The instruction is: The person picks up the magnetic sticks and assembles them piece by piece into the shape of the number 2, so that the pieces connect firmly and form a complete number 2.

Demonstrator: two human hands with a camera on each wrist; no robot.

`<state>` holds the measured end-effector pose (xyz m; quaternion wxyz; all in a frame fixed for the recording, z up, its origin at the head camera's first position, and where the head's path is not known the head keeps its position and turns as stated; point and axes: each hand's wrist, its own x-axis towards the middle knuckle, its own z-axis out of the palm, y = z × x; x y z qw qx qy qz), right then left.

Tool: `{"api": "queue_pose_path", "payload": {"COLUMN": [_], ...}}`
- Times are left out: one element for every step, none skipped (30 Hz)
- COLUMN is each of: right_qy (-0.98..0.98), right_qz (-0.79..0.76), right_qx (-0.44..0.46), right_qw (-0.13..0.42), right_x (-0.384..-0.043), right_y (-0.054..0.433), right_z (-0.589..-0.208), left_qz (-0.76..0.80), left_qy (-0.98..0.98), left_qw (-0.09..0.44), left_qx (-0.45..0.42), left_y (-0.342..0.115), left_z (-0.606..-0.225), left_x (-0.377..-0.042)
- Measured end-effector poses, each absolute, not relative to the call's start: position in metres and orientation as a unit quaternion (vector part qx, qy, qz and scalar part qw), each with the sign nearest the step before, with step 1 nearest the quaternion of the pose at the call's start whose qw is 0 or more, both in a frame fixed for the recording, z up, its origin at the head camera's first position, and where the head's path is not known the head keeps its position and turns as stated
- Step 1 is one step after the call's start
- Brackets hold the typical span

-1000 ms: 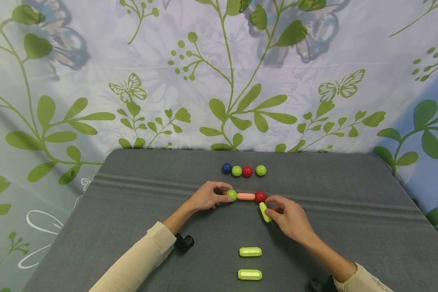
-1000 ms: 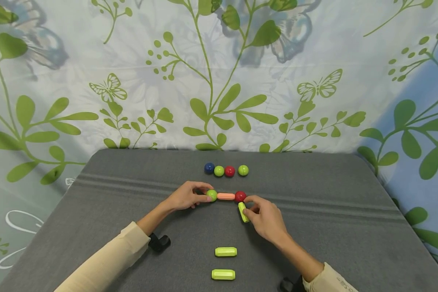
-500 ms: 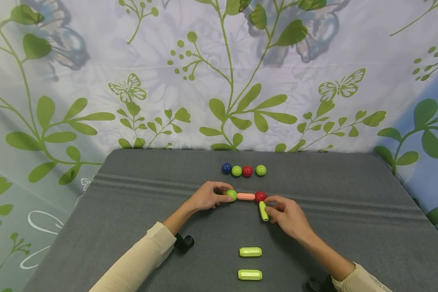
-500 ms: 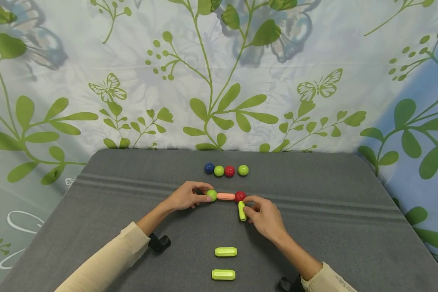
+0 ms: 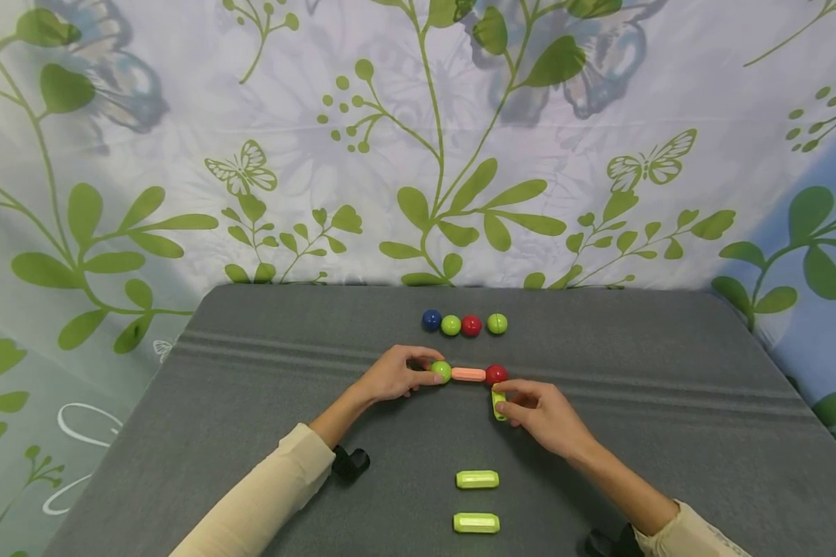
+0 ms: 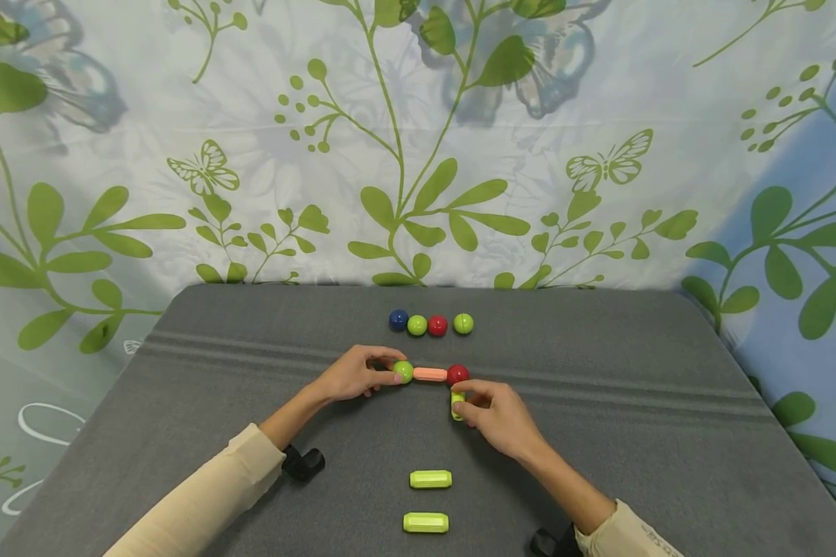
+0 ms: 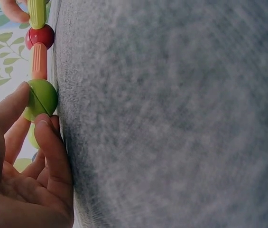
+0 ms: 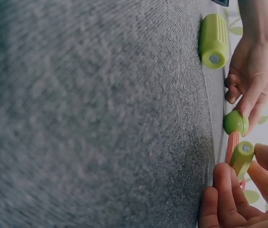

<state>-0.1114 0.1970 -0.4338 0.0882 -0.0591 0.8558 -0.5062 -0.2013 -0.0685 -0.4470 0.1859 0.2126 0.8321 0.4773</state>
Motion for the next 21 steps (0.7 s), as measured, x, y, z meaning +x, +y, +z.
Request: {"api": "queue_pose_path", "payload": {"right_qy": [0.856, 0.855, 0.856, 0.856, 0.856, 0.857, 0.857, 0.858, 0.859, 0.861, 0.862, 0.864, 0.866, 0.867, 0.868, 0.870, 0.871, 0.873, 0.874, 0.875, 0.876], "right_qz": [-0.506, -0.506, -0.505, -0.505, -0.505, -0.504, -0.503, -0.501, -0.499, -0.498, -0.495, -0.492, -0.489, -0.486, -0.484, -0.482, -0.479, -0.476, -0.474, -0.472, -0.470], "right_qx": [-0.062, -0.064, -0.068, -0.071, -0.072, -0.074, -0.075, -0.077, -0.079, -0.078, -0.079, -0.080, -0.081, -0.083, -0.085, -0.086, -0.086, -0.088, -0.088, -0.089, -0.089], "right_qw": [0.089, 0.090, 0.089, 0.089, 0.087, 0.085, 0.083, 0.080, 0.078, 0.076, 0.074, 0.071, 0.070, 0.068, 0.066, 0.065, 0.064, 0.064, 0.064, 0.065, 0.065], "right_x": [-0.1112, -0.1111, -0.1107, -0.1103, -0.1102, -0.1098, -0.1096, -0.1093, -0.1090, -0.1088, -0.1087, -0.1085, -0.1086, -0.1086, -0.1085, -0.1087, -0.1089, -0.1090, -0.1090, -0.1089, -0.1086], "right_y": [0.1971, 0.1972, 0.1973, 0.1973, 0.1971, 0.1969, 0.1967, 0.1964, 0.1962, 0.1959, 0.1957, 0.1956, 0.1956, 0.1956, 0.1958, 0.1960, 0.1962, 0.1965, 0.1968, 0.1971, 0.1972], "right_z": [-0.4341, -0.4344, -0.4346, -0.4345, -0.4345, -0.4344, -0.4342, -0.4340, -0.4337, -0.4336, -0.4335, -0.4335, -0.4335, -0.4336, -0.4341, -0.4346, -0.4351, -0.4355, -0.4362, -0.4369, -0.4373], "left_qz": [0.477, 0.477, 0.477, 0.477, 0.476, 0.477, 0.476, 0.476, 0.476, 0.476, 0.476, 0.476, 0.475, 0.474, 0.474, 0.473, 0.473, 0.472, 0.473, 0.473, 0.474], "left_qy": [0.832, 0.832, 0.833, 0.832, 0.832, 0.832, 0.832, 0.832, 0.832, 0.832, 0.832, 0.832, 0.833, 0.833, 0.834, 0.835, 0.836, 0.836, 0.836, 0.835, 0.835], "left_qw": [0.186, 0.187, 0.187, 0.187, 0.188, 0.187, 0.187, 0.186, 0.185, 0.184, 0.184, 0.183, 0.183, 0.183, 0.184, 0.184, 0.184, 0.184, 0.184, 0.184, 0.184], "left_qx": [0.213, 0.212, 0.211, 0.212, 0.212, 0.213, 0.214, 0.216, 0.217, 0.219, 0.219, 0.219, 0.217, 0.216, 0.214, 0.213, 0.211, 0.210, 0.211, 0.211, 0.212], "left_y": [-0.0685, -0.0684, -0.0684, -0.0685, -0.0687, -0.0688, -0.0688, -0.0689, -0.0689, -0.0689, -0.0689, -0.0688, -0.0687, -0.0686, -0.0685, -0.0683, -0.0682, -0.0681, -0.0682, -0.0683, -0.0685], "left_z": [-0.4468, -0.4468, -0.4468, -0.4466, -0.4465, -0.4464, -0.4464, -0.4464, -0.4464, -0.4464, -0.4465, -0.4465, -0.4467, -0.4469, -0.4472, -0.4475, -0.4479, -0.4482, -0.4483, -0.4483, -0.4482], "left_x": [-0.2012, -0.2011, -0.2010, -0.2009, -0.2008, -0.2007, -0.2005, -0.2005, -0.2004, -0.2004, -0.2004, -0.2003, -0.2004, -0.2003, -0.2003, -0.2003, -0.2003, -0.2002, -0.2001, -0.1998, -0.1995]}}
